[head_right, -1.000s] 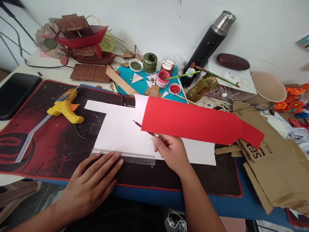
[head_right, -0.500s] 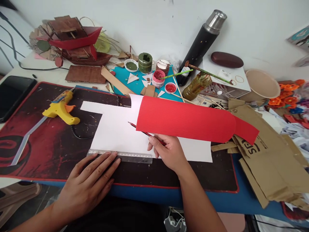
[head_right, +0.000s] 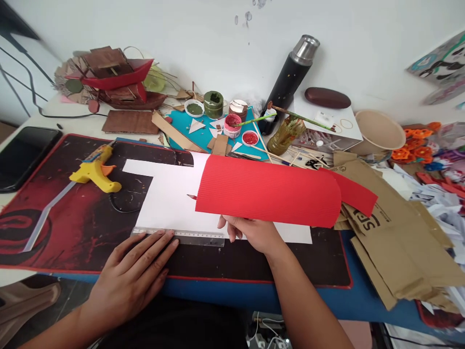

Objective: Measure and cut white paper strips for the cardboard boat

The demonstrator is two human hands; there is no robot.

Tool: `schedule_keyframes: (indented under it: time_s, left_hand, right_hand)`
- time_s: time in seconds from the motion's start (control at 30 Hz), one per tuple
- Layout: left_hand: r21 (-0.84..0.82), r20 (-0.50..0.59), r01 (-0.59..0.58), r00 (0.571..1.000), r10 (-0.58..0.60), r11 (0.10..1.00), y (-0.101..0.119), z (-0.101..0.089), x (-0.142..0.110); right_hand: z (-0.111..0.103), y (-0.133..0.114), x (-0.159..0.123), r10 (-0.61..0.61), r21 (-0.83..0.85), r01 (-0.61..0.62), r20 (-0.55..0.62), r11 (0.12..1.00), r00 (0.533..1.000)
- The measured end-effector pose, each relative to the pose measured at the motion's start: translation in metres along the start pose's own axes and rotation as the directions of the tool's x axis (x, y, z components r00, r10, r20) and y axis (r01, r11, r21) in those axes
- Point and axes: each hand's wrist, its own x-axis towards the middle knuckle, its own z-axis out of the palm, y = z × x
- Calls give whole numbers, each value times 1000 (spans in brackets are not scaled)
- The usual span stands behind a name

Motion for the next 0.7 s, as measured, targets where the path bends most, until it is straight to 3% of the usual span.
schedule_keyframes:
  time_s: [0.33,0.7]
  left_hand:
    - [5,6,2,1000,-2,1000,0,1,-3]
    - [7,10,-2,1000,2,1000,1,1,-2]
  right_hand:
    - [-8,-2,-1,51,100,-63,120,993,992]
    - [-12,1,-1,-8,238,-31,162,971,987]
